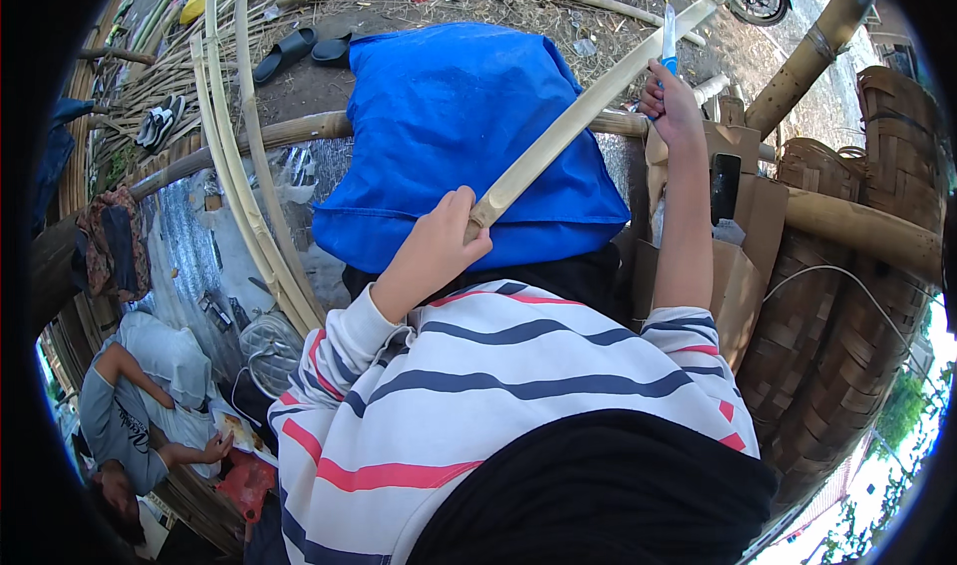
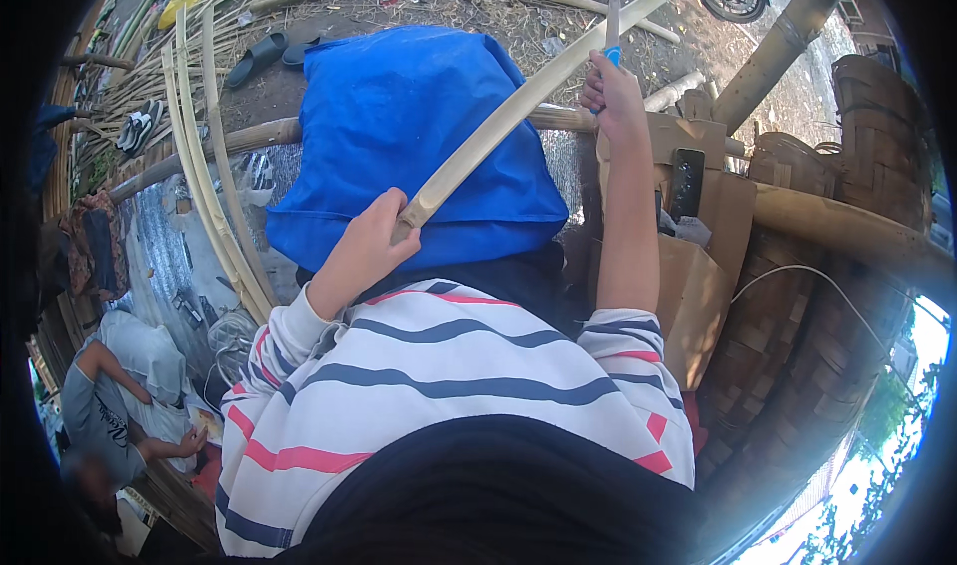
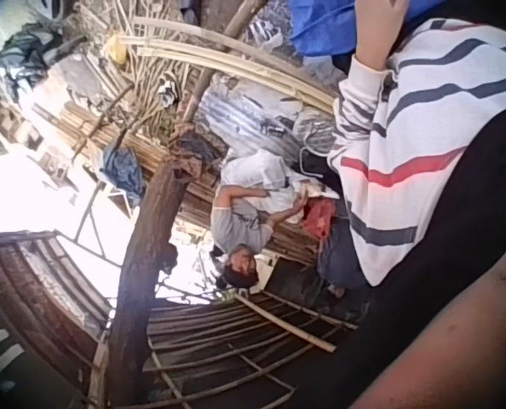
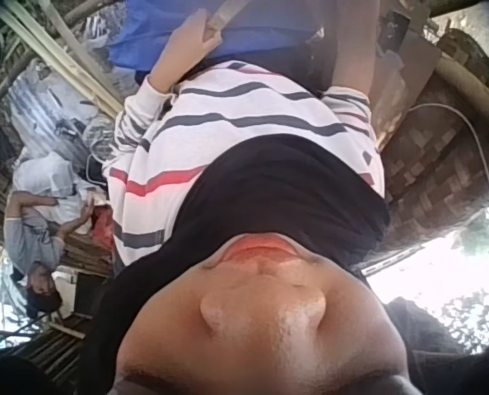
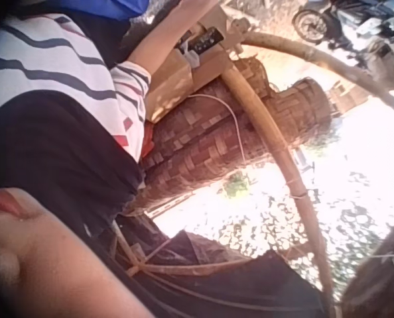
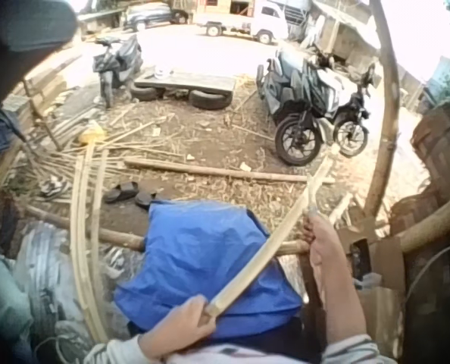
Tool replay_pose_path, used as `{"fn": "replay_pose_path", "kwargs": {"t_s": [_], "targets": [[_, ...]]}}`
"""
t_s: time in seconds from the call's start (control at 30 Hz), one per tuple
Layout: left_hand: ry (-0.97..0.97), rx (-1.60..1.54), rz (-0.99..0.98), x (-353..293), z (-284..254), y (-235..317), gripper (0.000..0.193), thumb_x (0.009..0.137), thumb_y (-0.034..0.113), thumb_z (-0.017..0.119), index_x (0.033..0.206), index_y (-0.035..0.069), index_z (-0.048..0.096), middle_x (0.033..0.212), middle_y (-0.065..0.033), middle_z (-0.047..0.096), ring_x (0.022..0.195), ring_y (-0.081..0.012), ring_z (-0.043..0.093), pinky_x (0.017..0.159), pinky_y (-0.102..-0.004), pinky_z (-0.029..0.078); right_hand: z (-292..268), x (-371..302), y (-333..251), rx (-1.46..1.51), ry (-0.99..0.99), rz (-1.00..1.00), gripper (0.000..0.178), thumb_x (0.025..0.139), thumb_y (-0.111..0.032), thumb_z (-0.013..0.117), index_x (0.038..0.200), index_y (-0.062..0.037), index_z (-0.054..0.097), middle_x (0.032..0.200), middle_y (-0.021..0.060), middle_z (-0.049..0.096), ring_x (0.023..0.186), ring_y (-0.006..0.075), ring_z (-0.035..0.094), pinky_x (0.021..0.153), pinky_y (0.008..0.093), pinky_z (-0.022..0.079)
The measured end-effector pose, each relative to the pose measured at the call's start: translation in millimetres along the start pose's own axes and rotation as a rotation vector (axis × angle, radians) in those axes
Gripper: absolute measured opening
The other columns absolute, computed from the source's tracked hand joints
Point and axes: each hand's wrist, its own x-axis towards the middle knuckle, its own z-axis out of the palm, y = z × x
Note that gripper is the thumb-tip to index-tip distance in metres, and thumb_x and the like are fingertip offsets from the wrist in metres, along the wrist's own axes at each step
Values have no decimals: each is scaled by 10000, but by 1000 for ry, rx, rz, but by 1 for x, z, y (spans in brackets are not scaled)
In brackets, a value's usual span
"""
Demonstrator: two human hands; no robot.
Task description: The person holds a long bamboo strip against a blue tarp and uses a knife to shave its surface repeatedly. The person adjusts the strip's position several times while continuing to shave along its length.
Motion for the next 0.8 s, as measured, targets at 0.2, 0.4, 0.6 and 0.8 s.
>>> {"fn": "replay_pose_path", "kwargs": {"t_s": [0.2, 0.4, 0.6, 0.8], "targets": [[59, -37, -155, 30, 34, 1, 349, 832, 277, 617, 903, 1, 415, 686, -234, 586, 636, -425, 598, 568, -471, 479, 14, -33, -2, -540, 20, 42, 417, 920, -421, 549, 918, -9, 605, 551, -56, 340, 454, 43, 334, 432, 216, 286], [95, 99, -134, 36, 42, 2, 349, 880, 315, 605, 872, 25, 411, 699, -201, 604, 579, -398, 609, 493, -448, 492, 22, -76, 38, -1112, -149, -193, 551, 931, -479, 482, 752, 34, 576, 624, 132, 513, 625, 235, 518, 610, 384, 399], [123, 231, -86, 37, 42, 8, 316, 883, 303, 599, 868, 39, 426, 696, -162, 611, 560, -348, 629, 451, -398, 508, 40, -96, 68, -1204, -290, -404, 464, 930, -408, 513, 738, 14, 517, 673, 238, 548, 643, 410, 532, 603, 464, 408], [180, 364, -32, 42, 51, 4, 320, 875, 328, 608, 865, 54, 442, 647, -115, 605, 510, -291, 632, 423, -349, 511, 35, -87, 69, -1308, -356, -420, 420, 928, -383, 520, 755, -1, 536, 676, 233, 566, 664, 421, 555, 605, 489, 415]]}}
